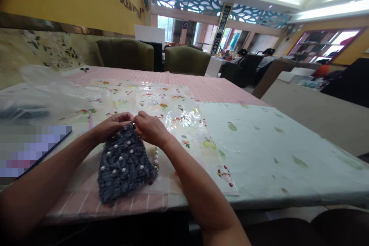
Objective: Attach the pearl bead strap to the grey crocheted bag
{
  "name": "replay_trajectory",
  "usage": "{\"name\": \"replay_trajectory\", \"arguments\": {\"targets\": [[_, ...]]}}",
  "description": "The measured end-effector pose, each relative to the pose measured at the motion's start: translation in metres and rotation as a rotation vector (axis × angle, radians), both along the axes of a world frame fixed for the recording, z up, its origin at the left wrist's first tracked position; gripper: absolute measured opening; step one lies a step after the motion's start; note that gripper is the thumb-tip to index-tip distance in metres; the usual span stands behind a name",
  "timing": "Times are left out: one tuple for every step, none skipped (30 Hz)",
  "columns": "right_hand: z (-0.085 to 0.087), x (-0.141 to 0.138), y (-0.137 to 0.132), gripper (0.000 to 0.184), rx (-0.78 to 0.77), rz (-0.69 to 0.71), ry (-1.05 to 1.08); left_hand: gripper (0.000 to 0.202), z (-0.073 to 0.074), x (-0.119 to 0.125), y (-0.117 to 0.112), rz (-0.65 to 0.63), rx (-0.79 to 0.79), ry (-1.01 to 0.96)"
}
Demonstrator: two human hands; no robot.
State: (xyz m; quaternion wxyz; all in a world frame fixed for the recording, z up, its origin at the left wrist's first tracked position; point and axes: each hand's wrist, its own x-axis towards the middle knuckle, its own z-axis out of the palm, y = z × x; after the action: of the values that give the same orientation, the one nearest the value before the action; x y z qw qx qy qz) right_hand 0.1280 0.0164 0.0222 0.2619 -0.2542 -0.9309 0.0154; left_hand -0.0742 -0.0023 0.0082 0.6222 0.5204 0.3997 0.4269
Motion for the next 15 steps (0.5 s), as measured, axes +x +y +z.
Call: {"name": "replay_trajectory", "arguments": {"targets": [[-0.0009,-0.0003,0.0006,0.01,-0.001,-0.004,-0.005,0.032,0.0002,0.0006,-0.0002,0.006,-0.005,0.016],[-0.0017,-0.0006,0.0013,0.01,0.0,-0.007,-0.008,0.032,0.0007,0.0011,-0.0005,0.01,-0.014,0.031],[-0.0025,-0.0008,0.002,0.01,0.004,-0.012,-0.012,0.032,0.0013,0.0017,-0.001,0.01,-0.026,0.045],[-0.0031,-0.0011,0.0024,0.011,0.01,-0.018,-0.017,0.032,0.0021,0.0023,-0.0015,0.008,-0.038,0.057],[-0.0035,-0.0013,0.0027,0.011,0.015,-0.024,-0.025,0.033,0.003,0.0028,-0.002,0.003,-0.046,0.068],[-0.0036,-0.0016,0.0026,0.011,0.02,-0.033,-0.035,0.033,0.0039,0.0033,-0.0024,-0.001,-0.048,0.077],[-0.0037,-0.0018,0.0024,0.012,0.024,-0.042,-0.047,0.034,0.0047,0.0036,-0.0028,-0.005,-0.047,0.086],[-0.0035,-0.0019,0.0021,0.012,0.027,-0.052,-0.059,0.034,0.0055,0.0038,-0.003,-0.009,-0.044,0.094],[-0.0033,-0.002,0.0017,0.012,0.029,-0.062,-0.072,0.034,0.0062,0.004,-0.0032,-0.011,-0.041,0.102],[-0.003,-0.0019,0.0014,0.012,0.03,-0.07,-0.083,0.034,0.0067,0.004,-0.0032,-0.01,-0.038,0.112],[-0.0028,-0.0017,0.0012,0.012,0.031,-0.076,-0.091,0.035,0.0072,0.0039,-0.0031,-0.006,-0.037,0.12],[-0.0025,-0.0013,0.0012,0.012,0.029,-0.079,-0.093,0.035,0.0075,0.0038,-0.003,0.0,-0.037,0.127],[-0.0022,-0.0009,0.0013,0.012,0.026,-0.08,-0.092,0.034,0.0078,0.0036,-0.0029,0.007,-0.039,0.13],[-0.0019,-0.0003,0.0016,0.012,0.023,-0.077,-0.087,0.034,0.008,0.0033,-0.0028,0.014,-0.04,0.127],[-0.0016,0.0003,0.002,0.012,0.019,-0.071,-0.08,0.033,0.0082,0.0029,-0.0026,0.022,-0.04,0.118]]}}
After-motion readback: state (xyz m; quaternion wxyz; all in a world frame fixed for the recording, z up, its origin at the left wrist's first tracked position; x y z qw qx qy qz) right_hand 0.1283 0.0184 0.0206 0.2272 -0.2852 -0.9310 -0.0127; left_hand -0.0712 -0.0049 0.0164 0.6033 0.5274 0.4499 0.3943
